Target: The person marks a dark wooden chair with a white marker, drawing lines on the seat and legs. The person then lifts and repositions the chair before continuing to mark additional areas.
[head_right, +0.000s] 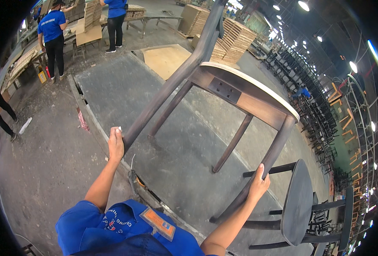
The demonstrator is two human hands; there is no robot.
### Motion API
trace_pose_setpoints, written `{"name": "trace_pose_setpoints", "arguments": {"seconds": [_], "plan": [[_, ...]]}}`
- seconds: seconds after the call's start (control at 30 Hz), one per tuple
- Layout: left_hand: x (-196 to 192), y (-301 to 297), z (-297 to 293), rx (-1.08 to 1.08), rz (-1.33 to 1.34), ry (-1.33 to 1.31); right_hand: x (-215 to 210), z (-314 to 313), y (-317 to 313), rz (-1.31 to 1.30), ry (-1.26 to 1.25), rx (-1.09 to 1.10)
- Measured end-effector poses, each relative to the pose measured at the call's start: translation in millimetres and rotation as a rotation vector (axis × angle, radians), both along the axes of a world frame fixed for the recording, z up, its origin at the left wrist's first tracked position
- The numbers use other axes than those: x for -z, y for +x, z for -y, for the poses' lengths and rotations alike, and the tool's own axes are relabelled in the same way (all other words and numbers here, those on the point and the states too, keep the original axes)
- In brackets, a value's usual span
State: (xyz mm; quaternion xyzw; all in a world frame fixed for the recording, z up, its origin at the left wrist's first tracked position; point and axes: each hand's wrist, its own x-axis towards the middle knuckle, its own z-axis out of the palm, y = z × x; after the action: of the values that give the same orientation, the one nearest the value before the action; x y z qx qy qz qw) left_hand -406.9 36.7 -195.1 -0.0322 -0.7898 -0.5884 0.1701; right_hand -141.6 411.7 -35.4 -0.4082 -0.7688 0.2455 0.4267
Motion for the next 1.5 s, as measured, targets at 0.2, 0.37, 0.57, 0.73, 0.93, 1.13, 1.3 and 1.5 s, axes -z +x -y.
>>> {"name": "trace_pose_setpoints", "arguments": {"seconds": [0.2,0.37,0.57,0.73,0.93,1.13,1.3,1.5], "plan": [[-5,11,-8,0.017,-0.191,0.248,-5,3,-5,0.005,0.013,-0.008],[-6,21,-10,-0.022,-0.509,-0.215,-6,0,-5,0.008,0.034,-0.036],[-4,15,-8,0.028,-0.639,-0.206,-3,-8,-9,0.026,-0.010,0.008],[-6,14,-10,0.025,-0.688,-0.240,-4,-7,-11,0.013,0.059,0.010],[-2,14,-9,0.003,-0.327,-0.026,-2,-1,-12,-0.005,0.151,0.078],[7,-4,1,-0.025,-0.092,-0.172,2,1,-6,0.041,0.053,0.057],[13,3,4,-0.060,-0.051,-0.202,6,19,6,0.015,0.010,0.024],[20,14,9,-0.078,-0.006,-0.189,-33,7,-17,0.090,0.253,0.047]]}}
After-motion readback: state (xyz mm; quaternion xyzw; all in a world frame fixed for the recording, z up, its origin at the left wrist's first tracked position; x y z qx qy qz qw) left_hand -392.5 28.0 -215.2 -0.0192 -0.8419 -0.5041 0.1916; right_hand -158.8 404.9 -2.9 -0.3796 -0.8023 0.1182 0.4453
